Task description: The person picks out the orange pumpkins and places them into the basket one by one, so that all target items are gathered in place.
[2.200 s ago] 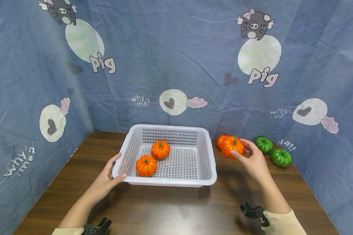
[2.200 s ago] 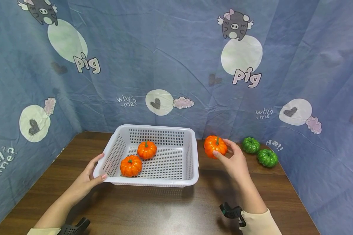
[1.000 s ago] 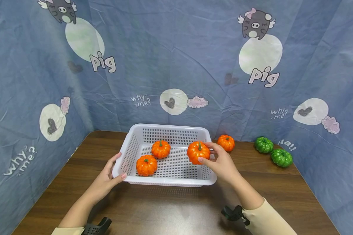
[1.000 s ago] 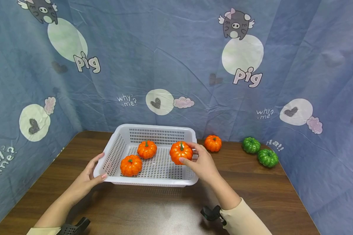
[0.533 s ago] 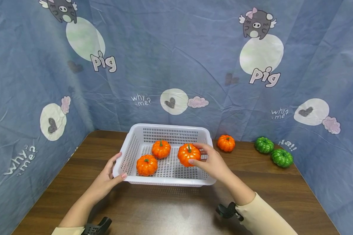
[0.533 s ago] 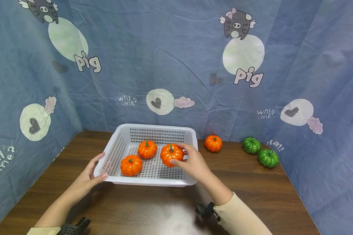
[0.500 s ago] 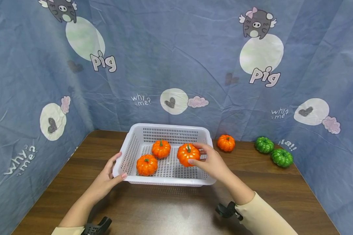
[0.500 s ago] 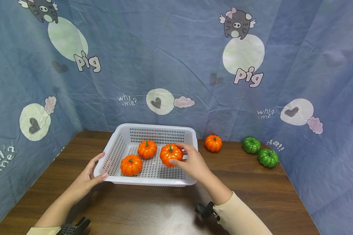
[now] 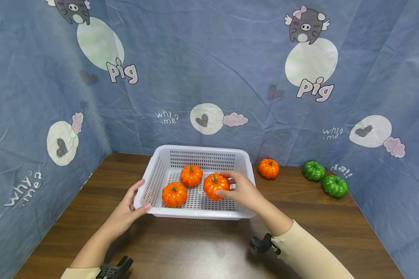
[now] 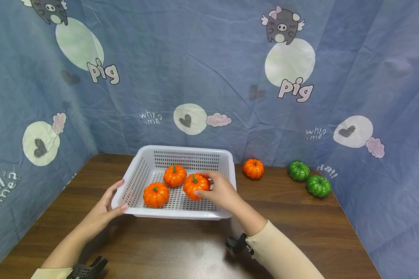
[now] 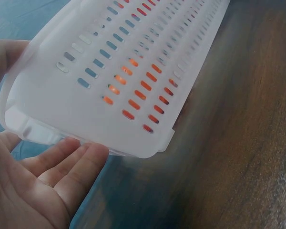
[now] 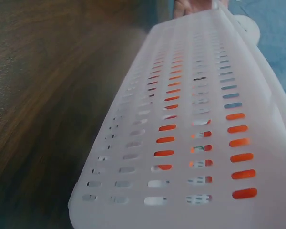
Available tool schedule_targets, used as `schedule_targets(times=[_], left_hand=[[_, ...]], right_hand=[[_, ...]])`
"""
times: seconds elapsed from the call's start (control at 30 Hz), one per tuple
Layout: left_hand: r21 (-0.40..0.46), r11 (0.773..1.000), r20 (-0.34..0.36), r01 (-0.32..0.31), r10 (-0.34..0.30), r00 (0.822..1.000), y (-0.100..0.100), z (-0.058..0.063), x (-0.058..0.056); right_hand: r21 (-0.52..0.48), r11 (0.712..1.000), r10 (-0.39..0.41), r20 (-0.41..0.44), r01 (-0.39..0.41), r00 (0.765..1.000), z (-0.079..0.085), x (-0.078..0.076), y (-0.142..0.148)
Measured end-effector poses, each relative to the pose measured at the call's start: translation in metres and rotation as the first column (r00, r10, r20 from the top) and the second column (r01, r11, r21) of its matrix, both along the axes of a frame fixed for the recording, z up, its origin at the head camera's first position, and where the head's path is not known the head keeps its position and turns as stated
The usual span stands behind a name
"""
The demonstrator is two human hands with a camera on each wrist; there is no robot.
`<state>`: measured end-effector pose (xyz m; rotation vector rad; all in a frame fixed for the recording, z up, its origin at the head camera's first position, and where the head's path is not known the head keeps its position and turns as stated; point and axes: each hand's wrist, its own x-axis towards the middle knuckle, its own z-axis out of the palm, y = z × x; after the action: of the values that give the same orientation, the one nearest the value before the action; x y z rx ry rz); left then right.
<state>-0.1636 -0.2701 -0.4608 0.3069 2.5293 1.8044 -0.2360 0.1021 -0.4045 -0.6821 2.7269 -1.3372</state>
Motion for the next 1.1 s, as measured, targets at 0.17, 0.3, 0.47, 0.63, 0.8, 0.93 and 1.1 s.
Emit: schedule_targets(times=[0.17,0.3,0.47,0.63,0.8,0.93,1.1], left_hand=[[0.005,1.0,-0.002,0.005,-0.005,1.0,0.001,0.001,-0.001],[0.015,1.0,-0.004,0.008,-0.008,1.0,0.001,0.002,-0.001],[0.014,1.0,-0.003,0.006,-0.006,1.0,0.001,0.001,-0.001],[0.01,1.0,-0.004,0.003,-0.003,1.0,0.0,0.001,0.0],[0.012,1.0,-0.006,0.013,-0.013,1.0,0.001,0.001,0.0],[0.011,1.0,-0.006,0.014,-0.014,1.0,0.0,0.0,0.0],[0.018,1.0,-0.004,0.016,-0.016,1.0,-0.001,-0.002,0.0]], right_hand=[[0.05,0.999,0.006,0.011,-0.006,1.0,0.001,-0.004,-0.005],[0.092,0.996,0.011,0.021,-0.013,1.0,0.0,-0.008,-0.008],[0.124,0.992,0.023,0.009,-0.024,1.0,-0.004,-0.014,-0.011],[0.151,0.987,0.051,0.012,-0.052,0.999,-0.008,-0.019,-0.014],[0.227,0.972,0.049,0.046,-0.059,0.998,-0.01,-0.021,-0.016],[0.247,0.967,0.05,0.071,-0.066,0.996,-0.011,-0.021,-0.017],[0.256,0.963,0.067,0.088,-0.088,0.994,-0.014,-0.023,-0.017]])
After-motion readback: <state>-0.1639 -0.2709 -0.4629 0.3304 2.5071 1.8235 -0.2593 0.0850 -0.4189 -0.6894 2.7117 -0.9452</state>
